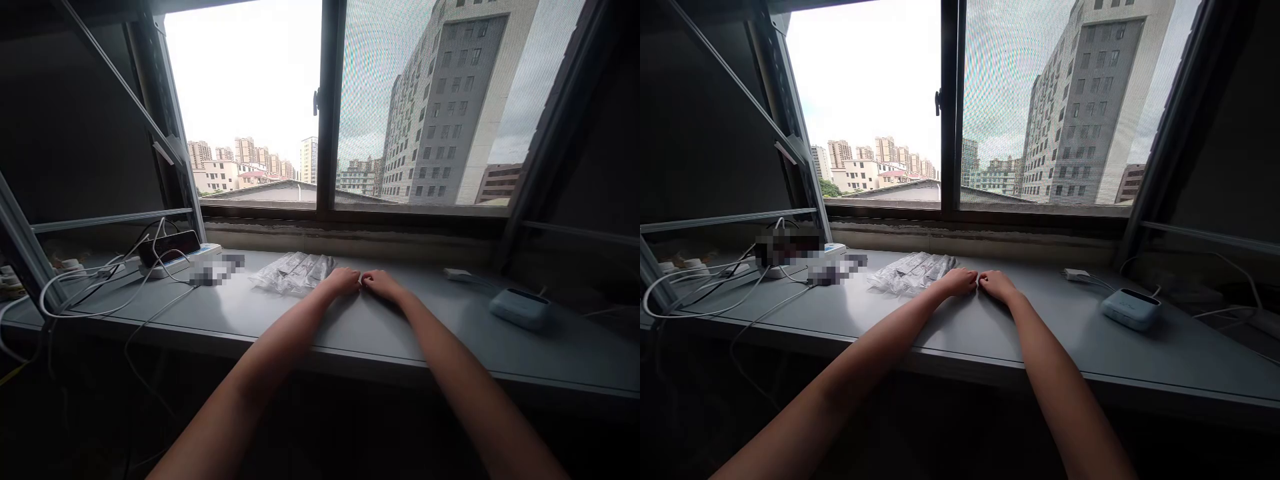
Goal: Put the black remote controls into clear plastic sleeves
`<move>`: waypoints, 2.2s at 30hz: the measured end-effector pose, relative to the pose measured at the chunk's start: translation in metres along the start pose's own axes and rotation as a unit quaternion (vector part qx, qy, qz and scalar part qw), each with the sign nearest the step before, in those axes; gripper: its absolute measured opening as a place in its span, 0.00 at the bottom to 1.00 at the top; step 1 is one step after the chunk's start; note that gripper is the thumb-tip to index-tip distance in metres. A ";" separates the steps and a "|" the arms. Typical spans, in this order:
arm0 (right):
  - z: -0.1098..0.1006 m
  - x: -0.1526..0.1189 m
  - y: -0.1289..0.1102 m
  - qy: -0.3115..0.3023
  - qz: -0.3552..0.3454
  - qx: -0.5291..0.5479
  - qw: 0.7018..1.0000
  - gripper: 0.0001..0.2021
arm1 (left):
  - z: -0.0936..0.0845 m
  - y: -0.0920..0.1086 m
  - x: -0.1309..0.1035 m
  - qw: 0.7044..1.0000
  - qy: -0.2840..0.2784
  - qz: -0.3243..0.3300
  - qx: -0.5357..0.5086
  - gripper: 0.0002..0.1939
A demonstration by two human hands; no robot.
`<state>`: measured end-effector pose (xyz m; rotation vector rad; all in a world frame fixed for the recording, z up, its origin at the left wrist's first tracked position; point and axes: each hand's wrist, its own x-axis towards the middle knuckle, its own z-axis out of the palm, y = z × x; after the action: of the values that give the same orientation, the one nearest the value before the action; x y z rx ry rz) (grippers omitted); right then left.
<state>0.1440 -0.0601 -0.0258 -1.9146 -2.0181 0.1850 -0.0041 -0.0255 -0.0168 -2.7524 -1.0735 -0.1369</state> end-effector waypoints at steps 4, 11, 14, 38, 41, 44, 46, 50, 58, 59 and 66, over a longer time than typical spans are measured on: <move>0.000 -0.001 -0.001 0.003 0.004 0.013 1.000 0.12 | -0.002 0.001 -0.002 1.000 -0.002 -0.003 -0.004 0.18; -0.002 -0.006 -0.003 0.013 0.025 0.059 0.998 0.10 | -0.002 0.000 -0.001 1.000 -0.009 -0.012 -0.023 0.16; -0.002 -0.005 -0.002 0.014 0.028 0.073 0.997 0.09 | -0.002 0.000 0.000 0.999 -0.007 -0.020 -0.024 0.17; -0.004 -0.006 -0.004 0.011 0.028 0.095 0.995 0.03 | -0.018 -0.017 0.002 0.990 0.085 -0.111 -0.017 0.08; -0.004 -0.007 -0.003 0.004 0.026 0.099 0.995 0.05 | -0.016 -0.024 0.002 0.985 0.099 -0.138 -0.024 0.09; -0.004 -0.006 -0.002 0.000 0.025 0.100 0.995 0.06 | -0.014 -0.030 0.002 0.980 0.117 -0.161 -0.026 0.12; -0.004 -0.006 -0.002 0.000 0.024 0.099 0.995 0.06 | -0.013 -0.033 0.001 0.977 0.129 -0.171 -0.014 0.14; -0.004 -0.006 -0.001 -0.001 0.024 0.099 0.995 0.06 | -0.010 -0.039 0.000 0.961 0.162 -0.223 0.024 0.15; -0.001 -0.003 0.004 -0.008 0.025 0.104 0.994 0.04 | 0.003 -0.050 0.000 0.970 0.008 -0.245 0.003 0.28; -0.001 -0.003 0.004 -0.009 0.026 0.105 0.994 0.04 | 0.005 -0.050 0.001 0.971 -0.007 -0.238 -0.003 0.28; -0.002 -0.004 0.002 -0.016 0.028 0.105 0.994 0.03 | 0.000 -0.044 0.003 0.966 0.015 -0.258 0.004 0.23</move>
<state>0.1463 -0.0644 -0.0249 -1.8466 -1.8821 0.4268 -0.0314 0.0084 -0.0108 -2.3867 -1.7502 -0.2423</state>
